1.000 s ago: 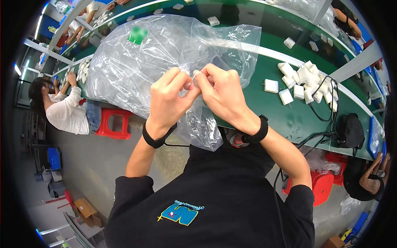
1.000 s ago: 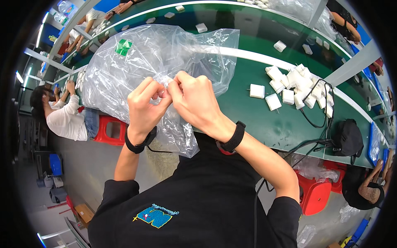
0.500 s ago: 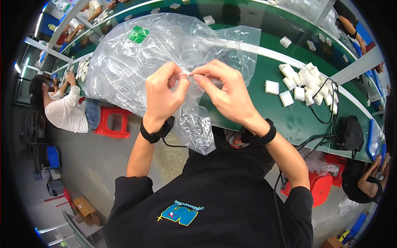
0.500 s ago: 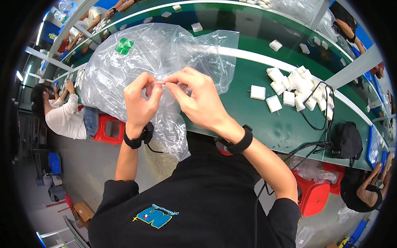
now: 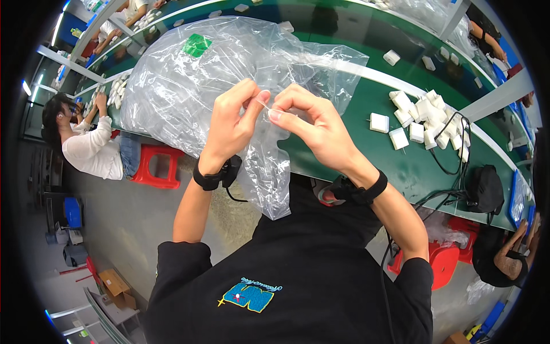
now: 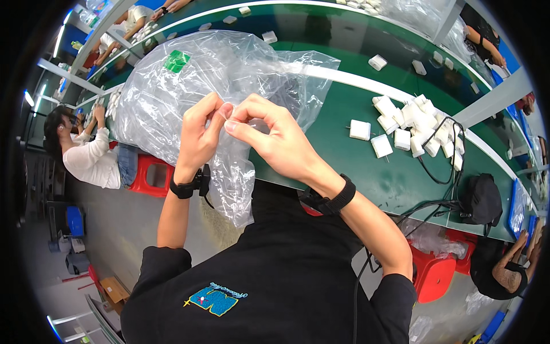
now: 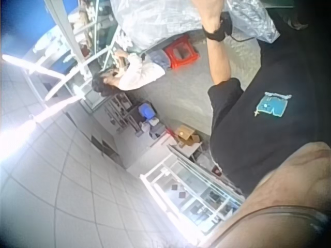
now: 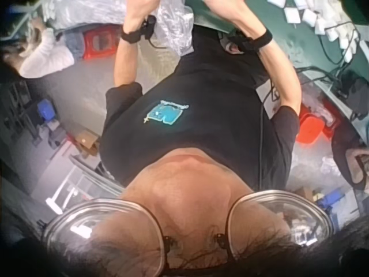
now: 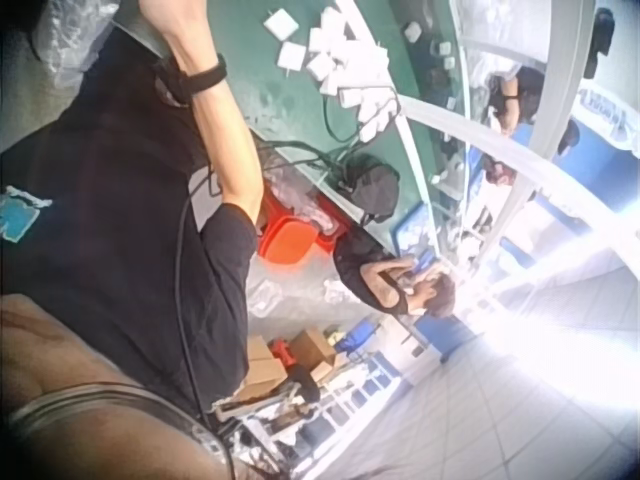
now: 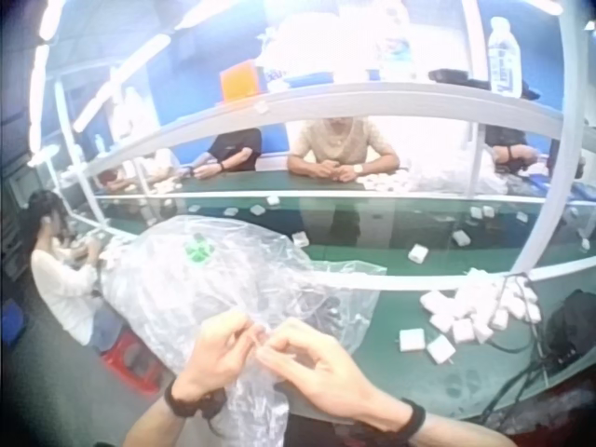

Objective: Packaging small white rectangular components into individual plastic bags at a factory assembly line.

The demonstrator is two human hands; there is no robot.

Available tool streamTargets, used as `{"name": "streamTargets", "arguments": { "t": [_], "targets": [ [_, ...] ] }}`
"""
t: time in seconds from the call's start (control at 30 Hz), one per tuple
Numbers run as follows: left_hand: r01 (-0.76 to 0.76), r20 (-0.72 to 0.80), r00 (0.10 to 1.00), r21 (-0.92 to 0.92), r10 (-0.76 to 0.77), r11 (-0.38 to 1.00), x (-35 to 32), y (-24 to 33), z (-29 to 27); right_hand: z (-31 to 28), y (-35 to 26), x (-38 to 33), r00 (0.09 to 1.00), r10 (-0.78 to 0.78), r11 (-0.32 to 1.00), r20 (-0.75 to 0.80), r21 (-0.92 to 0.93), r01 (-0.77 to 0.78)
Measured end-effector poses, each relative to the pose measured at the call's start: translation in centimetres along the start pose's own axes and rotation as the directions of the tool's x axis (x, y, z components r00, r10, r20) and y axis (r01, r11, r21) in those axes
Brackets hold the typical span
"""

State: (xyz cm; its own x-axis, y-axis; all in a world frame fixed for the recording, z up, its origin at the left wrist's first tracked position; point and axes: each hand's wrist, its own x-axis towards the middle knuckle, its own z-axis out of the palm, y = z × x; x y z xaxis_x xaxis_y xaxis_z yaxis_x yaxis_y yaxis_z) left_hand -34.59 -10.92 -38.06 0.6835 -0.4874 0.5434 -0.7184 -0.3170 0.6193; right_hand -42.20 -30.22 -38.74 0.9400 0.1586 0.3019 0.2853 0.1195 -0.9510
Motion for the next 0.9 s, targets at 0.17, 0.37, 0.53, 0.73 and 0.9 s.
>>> {"name": "streamTargets", "arguments": {
  "t": [0.17,0.37,0.53,0.73,0.9],
  "targets": [
    [0.296,-0.003,0.954,-0.124,-0.299,0.947,-0.1,-0.1,-2.1,0.5,-1.8,-1.3,0.974,-0.219,0.964,0.053,-0.142,0.225],
    [0.002,0.046,0.999,-0.08,0.002,0.997,2.9,4.1,-2.5,1.6,-1.3,-0.6,0.96,-0.207,0.951,-0.191,-0.271,0.151],
    [-0.299,0.101,0.954,0.238,0.283,0.924,2.8,3.2,-2.7,0.2,0.1,-0.8,0.995,-0.1,0.919,-0.021,-0.384,0.085],
    [-0.379,0.022,0.917,0.364,0.399,0.851,3.6,0.2,-1.8,0.6,0.6,-1.7,0.95,-0.274,0.733,0.147,-0.608,0.305],
    [-0.28,-0.062,0.946,0.342,0.319,0.897,4.1,-1.1,-2.4,0.5,0.6,-3.1,0.911,-0.341,0.668,0.231,-0.623,0.408]
  ]
}}
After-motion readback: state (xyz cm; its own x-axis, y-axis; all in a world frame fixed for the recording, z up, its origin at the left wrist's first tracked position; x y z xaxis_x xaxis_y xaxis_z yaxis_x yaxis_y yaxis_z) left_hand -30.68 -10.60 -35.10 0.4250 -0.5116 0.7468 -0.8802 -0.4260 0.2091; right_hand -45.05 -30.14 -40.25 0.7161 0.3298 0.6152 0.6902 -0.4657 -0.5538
